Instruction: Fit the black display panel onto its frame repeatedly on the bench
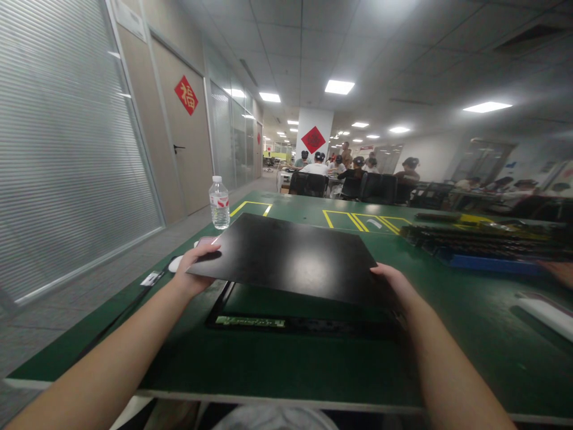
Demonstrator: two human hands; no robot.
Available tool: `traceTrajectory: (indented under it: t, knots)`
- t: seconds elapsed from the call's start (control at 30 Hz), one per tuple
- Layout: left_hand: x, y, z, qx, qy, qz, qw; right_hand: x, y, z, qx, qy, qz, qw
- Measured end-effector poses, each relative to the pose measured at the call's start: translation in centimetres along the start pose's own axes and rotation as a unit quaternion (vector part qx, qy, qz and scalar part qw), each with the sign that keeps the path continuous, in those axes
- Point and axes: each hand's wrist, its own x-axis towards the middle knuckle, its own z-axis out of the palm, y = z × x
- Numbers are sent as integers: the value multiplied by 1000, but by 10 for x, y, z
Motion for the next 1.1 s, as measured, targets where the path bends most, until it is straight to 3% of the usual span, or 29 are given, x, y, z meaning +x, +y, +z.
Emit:
traceTrajectory:
  t: [0.07,0.13,0.37,0.63,0.83,1.1]
  knots:
    - [-3,3,2,23,-1,6,1000,1,4,-2,-28,-61,50,996]
    - [-5,5,5,39,-13,11,999,5,7,-5,-51,-84,60,993]
    - [-4,1,3,66,-38,31,997,14,10,-13,-67,-29,45,996]
    - [-2,-8,-3,135,-94,65,984,15,3,-7,-10,65,-70,995]
    - [1,-20,0,148,-95,79,981,18,3,-9,9,132,-175,976]
    - [6,-36,-2,150,-120,75,978,21,4,-11,-37,179,-227,957]
